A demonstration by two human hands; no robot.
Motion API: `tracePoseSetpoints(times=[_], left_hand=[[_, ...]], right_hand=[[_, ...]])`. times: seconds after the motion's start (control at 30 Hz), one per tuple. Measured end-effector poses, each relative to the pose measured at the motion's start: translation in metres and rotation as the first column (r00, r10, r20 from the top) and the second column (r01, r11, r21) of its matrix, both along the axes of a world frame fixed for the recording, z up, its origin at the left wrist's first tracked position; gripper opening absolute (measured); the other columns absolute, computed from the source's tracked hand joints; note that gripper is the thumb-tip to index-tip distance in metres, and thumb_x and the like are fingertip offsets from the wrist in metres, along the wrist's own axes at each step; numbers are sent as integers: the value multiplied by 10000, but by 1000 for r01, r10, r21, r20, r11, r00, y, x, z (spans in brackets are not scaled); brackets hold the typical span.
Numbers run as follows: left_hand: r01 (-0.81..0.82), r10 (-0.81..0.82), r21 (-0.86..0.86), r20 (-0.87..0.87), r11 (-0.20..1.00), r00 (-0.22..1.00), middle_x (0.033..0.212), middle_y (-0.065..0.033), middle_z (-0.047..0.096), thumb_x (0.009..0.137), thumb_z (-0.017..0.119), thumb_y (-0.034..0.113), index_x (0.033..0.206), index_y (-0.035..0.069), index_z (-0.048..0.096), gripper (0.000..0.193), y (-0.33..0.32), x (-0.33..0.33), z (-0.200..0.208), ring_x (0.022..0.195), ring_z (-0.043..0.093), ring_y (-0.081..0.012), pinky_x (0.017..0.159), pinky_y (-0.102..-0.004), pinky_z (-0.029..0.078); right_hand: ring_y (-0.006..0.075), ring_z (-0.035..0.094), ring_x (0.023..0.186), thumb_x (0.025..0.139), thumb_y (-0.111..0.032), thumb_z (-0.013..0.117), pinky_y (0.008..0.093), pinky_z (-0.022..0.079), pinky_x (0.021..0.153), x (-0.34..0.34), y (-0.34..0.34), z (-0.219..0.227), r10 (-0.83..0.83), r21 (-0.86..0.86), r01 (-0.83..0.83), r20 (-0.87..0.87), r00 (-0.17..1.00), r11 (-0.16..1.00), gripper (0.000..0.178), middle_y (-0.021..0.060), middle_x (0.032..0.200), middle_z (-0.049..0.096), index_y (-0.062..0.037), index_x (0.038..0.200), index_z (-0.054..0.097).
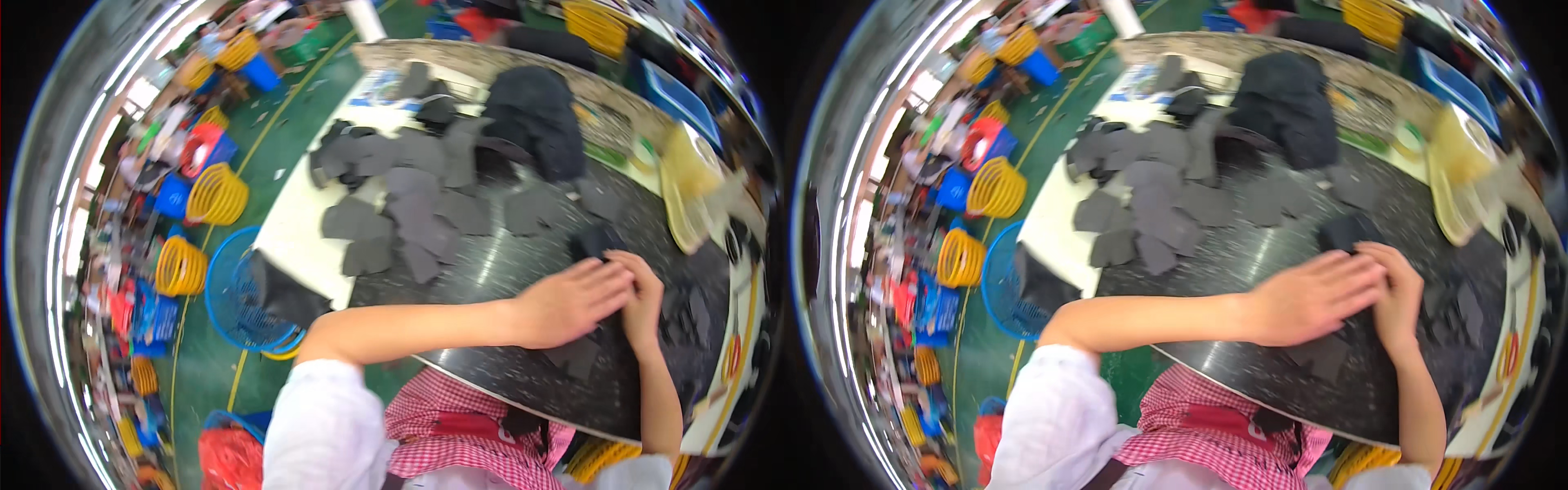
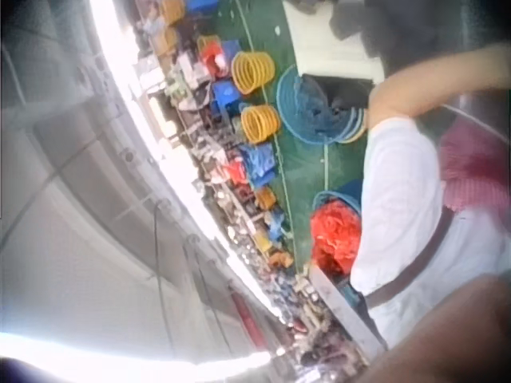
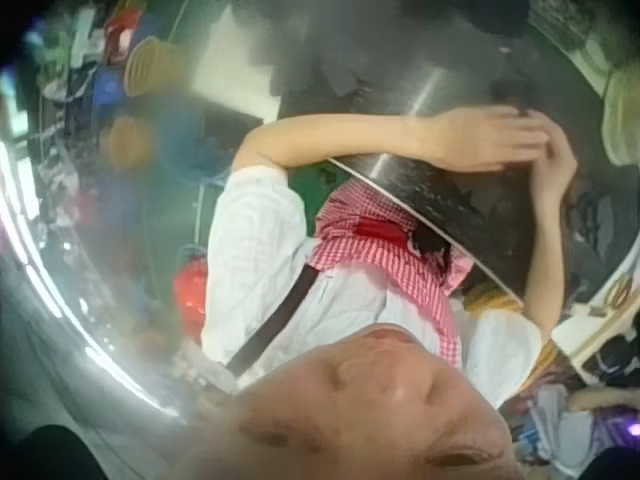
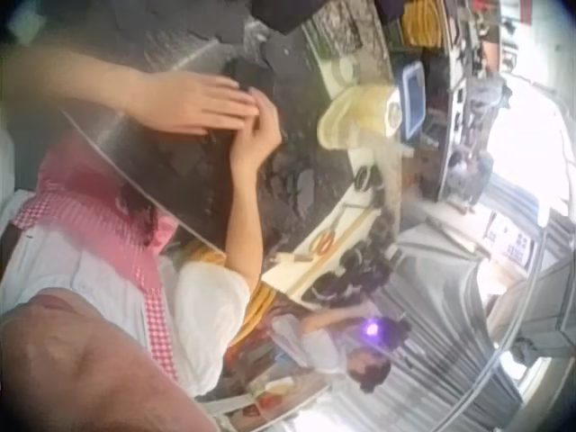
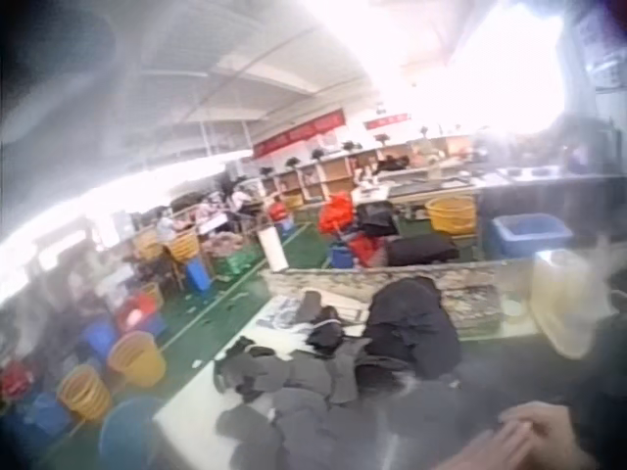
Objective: The person retrieves fabric cutouts from a basket, secures a bundle of pieces with a rubber band, and attaches cutout pieces together by hand on the table.
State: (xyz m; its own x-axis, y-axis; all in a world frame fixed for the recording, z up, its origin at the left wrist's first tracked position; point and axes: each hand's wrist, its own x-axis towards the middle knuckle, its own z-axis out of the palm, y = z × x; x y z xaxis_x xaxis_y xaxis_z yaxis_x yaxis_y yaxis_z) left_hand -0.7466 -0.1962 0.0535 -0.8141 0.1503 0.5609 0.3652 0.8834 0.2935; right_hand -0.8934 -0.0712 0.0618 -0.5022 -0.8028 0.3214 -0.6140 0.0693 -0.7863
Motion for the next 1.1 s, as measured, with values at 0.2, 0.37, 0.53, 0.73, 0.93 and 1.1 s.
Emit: tracePoseSetpoints(times=[0.2, 0.37, 0.53, 0.73, 0.93, 1.1], left_hand=[[-27, -67, 287, 312, 958, 948, 1362, -217, 447, 901, 551, 217, 1308, -50, 441, 499, -18, -9, 2, 1239, 462, -351, 1054, -423, 362], [-104, 70, 288, 125, 952, 990, 1214, -189, 549, 887, 548, 139, 1220, -24, 516, 371, -39, 26, 16, 1118, 533, -324, 963, -428, 421], [-574, 558, -116, -144, 811, 818, 1023, -110, 607, 652, 595, -19, 1103, 39, 589, 455, -147, 122, 54, 1029, 551, -293, 919, -405, 422], [-700, 708, -188, -32, 689, 705, 1249, -137, 526, 659, 615, -24, 1159, 31, 573, 505, -227, 158, 27, 1199, 472, -335, 1054, -431, 349], [-617, 601, 584, 257, 528, 757, 963, -102, 675, 936, 556, 216, 1107, 16, 598, 266, -258, 159, 43, 862, 655, -233, 792, -330, 521], [-155, 420, 988, 140, 3, 897, 998, -76, 672, 967, 525, 272, 1096, 9, 597, 301, -205, 144, 83, 829, 660, -140, 734, -272, 537]], right_hand=[[242, 607, 1044, 973, -87, 445, 322, 424, 956, -8, 67, 50, -296, -152, 254, -532, 793, 955, 271, 143, 1166, 630, 52, 1140, 607], [339, 378, 1324, 891, -196, 601, 466, 327, 1065, 58, 100, -16, 444, 372, -277, -507, 738, 886, 493, 176, 1390, 457, -77, 1347, 454], [355, 532, 1141, 790, -20, 619, 423, 425, 961, 63, 27, 53, 300, 258, -226, -297, 907, 939, 298, 212, 1240, 531, 35, 1081, 595], [351, 517, 1144, 857, -112, 626, 408, 424, 965, 95, -150, 56, 562, 31, -577, -269, 782, 816, 340, 179, 1275, 496, 9, 1165, 548], [322, 501, 1131, 913, -212, 546, 401, 411, 949, 116, -248, 26, 602, 383, -466, -453, 658, 798, 293, 135, 1260, 503, -45, 1153, 562], [303, 534, 1056, 901, -122, 540, 390, 435, 908, 95, -239, -2, 515, 73, -543, -443, 734, 836, 227, 117, 1158, 546, -45, 1111, 579]])
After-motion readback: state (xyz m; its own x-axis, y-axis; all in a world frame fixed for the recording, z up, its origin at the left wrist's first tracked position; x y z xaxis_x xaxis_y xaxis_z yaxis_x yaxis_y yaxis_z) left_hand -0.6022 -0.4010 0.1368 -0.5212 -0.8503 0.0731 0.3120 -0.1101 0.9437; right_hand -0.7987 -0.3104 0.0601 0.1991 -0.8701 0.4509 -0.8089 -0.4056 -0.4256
